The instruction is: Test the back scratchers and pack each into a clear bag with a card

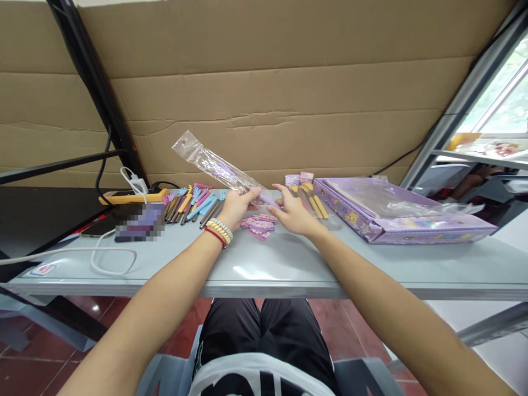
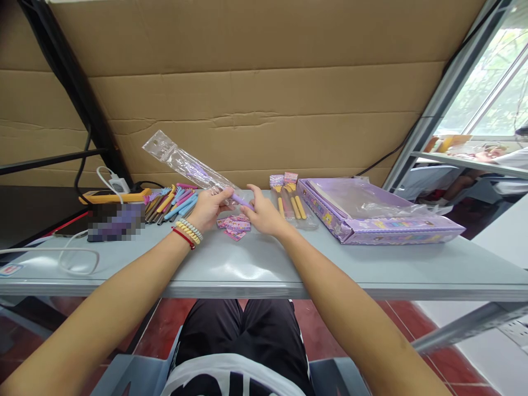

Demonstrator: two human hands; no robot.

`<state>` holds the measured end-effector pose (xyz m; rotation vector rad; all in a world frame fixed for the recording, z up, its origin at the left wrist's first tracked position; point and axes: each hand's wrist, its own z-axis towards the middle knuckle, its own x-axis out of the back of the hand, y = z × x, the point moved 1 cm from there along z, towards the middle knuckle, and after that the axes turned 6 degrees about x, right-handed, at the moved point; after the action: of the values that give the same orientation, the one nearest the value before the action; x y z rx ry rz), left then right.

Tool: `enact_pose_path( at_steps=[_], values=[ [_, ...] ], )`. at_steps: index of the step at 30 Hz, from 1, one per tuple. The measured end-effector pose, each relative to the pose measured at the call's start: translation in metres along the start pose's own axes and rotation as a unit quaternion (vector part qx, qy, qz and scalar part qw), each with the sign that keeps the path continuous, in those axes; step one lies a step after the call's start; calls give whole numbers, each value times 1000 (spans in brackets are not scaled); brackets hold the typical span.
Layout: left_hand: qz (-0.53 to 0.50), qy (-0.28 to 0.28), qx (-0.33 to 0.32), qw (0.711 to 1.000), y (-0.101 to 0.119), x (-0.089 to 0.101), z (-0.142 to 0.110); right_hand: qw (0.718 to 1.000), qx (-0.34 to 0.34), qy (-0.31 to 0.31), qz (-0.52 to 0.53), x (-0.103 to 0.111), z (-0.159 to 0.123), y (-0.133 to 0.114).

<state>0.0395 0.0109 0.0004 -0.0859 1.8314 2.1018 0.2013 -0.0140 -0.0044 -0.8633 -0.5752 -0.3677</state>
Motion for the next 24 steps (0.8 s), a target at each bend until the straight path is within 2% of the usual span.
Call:
enact_pose_path(
  at_steps=[2, 5, 8, 13, 19, 24],
  values=[
    [-24, 23, -9, 999, 4, 4, 2, 996, -5, -7, 87, 4, 0, 0],
    [-64, 55, -6, 996, 11, 12, 5, 971, -18, -38, 234, 10, 1, 1],
    [-70, 34, 18, 997, 16, 15, 6, 955, -18, -63, 289, 14, 2, 1],
    [-56, -15, 44, 997, 16, 12, 1, 967, -19, -51, 251, 16, 3, 4],
    [-9, -103, 101, 989, 5, -3, -7, 990, 39, 12, 135, 15, 3, 8],
    [16, -120, 121, 985, -2, -8, -9, 995, 71, 12, 65, 12, -1, 5]
  ],
)
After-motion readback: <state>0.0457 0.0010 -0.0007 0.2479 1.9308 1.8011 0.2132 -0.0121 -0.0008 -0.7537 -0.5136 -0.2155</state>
